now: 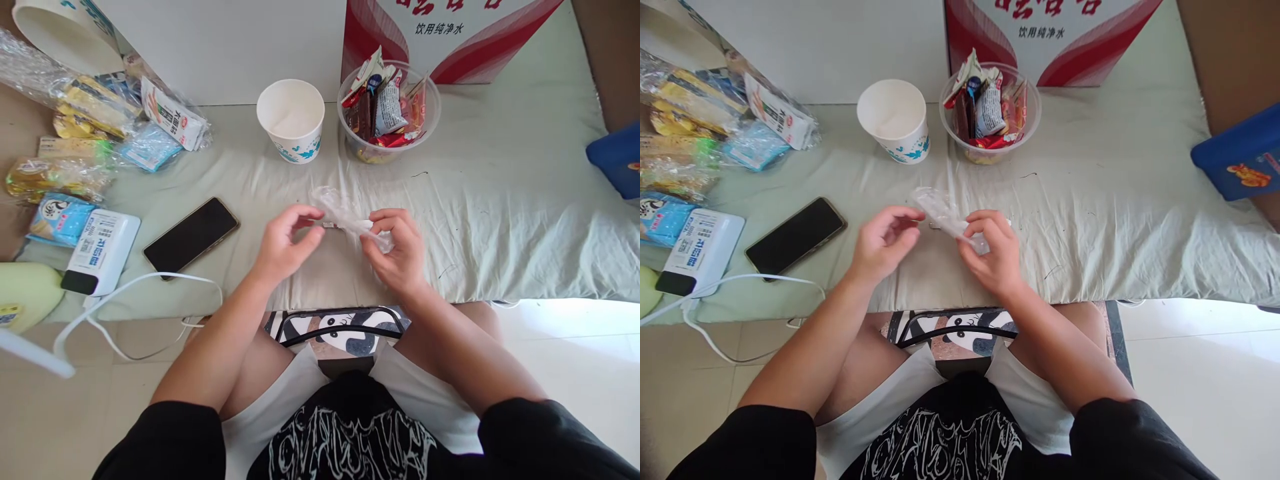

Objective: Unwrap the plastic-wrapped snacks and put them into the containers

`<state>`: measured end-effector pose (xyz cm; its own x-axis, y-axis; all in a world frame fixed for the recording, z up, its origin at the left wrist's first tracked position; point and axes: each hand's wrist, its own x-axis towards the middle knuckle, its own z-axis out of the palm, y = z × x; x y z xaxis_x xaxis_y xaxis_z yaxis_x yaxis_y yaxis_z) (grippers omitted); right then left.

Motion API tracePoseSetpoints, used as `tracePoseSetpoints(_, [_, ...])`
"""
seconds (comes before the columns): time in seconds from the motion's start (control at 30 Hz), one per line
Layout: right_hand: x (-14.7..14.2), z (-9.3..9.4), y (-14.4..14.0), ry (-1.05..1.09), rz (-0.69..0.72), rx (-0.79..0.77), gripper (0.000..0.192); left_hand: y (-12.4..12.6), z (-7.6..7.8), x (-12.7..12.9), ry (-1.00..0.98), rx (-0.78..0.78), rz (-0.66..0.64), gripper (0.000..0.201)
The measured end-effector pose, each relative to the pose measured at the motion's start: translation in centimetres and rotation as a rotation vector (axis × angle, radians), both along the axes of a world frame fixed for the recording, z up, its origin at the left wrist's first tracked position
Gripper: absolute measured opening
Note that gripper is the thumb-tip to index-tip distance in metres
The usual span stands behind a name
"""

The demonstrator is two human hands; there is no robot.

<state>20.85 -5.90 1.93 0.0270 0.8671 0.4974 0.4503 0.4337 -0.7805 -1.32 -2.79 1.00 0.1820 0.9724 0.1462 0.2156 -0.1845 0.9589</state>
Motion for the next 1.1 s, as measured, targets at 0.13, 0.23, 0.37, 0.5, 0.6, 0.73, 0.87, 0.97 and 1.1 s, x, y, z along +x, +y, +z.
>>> tracePoseSetpoints(0.13, [-0.9, 0.2, -1.0, 0.058, 0.305, -0.048, 0.01, -1.0, 0.2, 1.2, -0.103, -0.16, -0.309, 0.078])
tracePoseSetpoints(0.23, [-1.0, 0.7, -1.4, 0.217, 0.458, -0.316, 0.018, -1.1, 0.8, 1.4, -0.134, -0.237, -0.384, 0.07])
tracePoseSetpoints(0.37, [-1.0, 0.0, -1.2, 0.287, 0.299, -0.38, 0.02, -0.8, 1.6, 1.2, -0.162, -0.251, -0.269, 0.057])
tracePoseSetpoints(0.5, [-0.8, -0.7, -0.6, 0.315, 0.146, -0.389, 0.039, -0.8, 2.3, 1.2, -0.175, -0.201, -0.27, 0.049])
tracePoseSetpoints(0.6, [-0.5, -0.3, -0.4, 0.241, 0.255, -0.479, 0.031, -1.2, 2.6, 1.5, -0.172, -0.225, -0.303, 0.045])
tracePoseSetpoints(0.73, [-0.1, 0.1, -0.5, 0.237, 0.215, -0.46, 0.023, -1.4, 1.9, 2.3, -0.182, -0.235, -0.239, 0.045])
tracePoseSetpoints(0.87, [-0.4, -0.6, -1.0, 0.178, 0.253, -0.415, 0.021, -1.1, 0.7, 2.2, -0.152, -0.281, -0.158, 0.037])
tracePoseSetpoints(0.97, [-0.6, 0.1, -0.7, 0.083, 0.247, -0.314, 0.013, -0.6, 1.0, 1.5, -0.193, -0.245, -0.087, 0.033])
tracePoseSetpoints(1.1, [-1.8, 5.1, 3.2, -0.121, 0.025, -0.074, 0.014, 0.6, 2.0, 0.4, -0.379, -0.227, 0.124, 0.015])
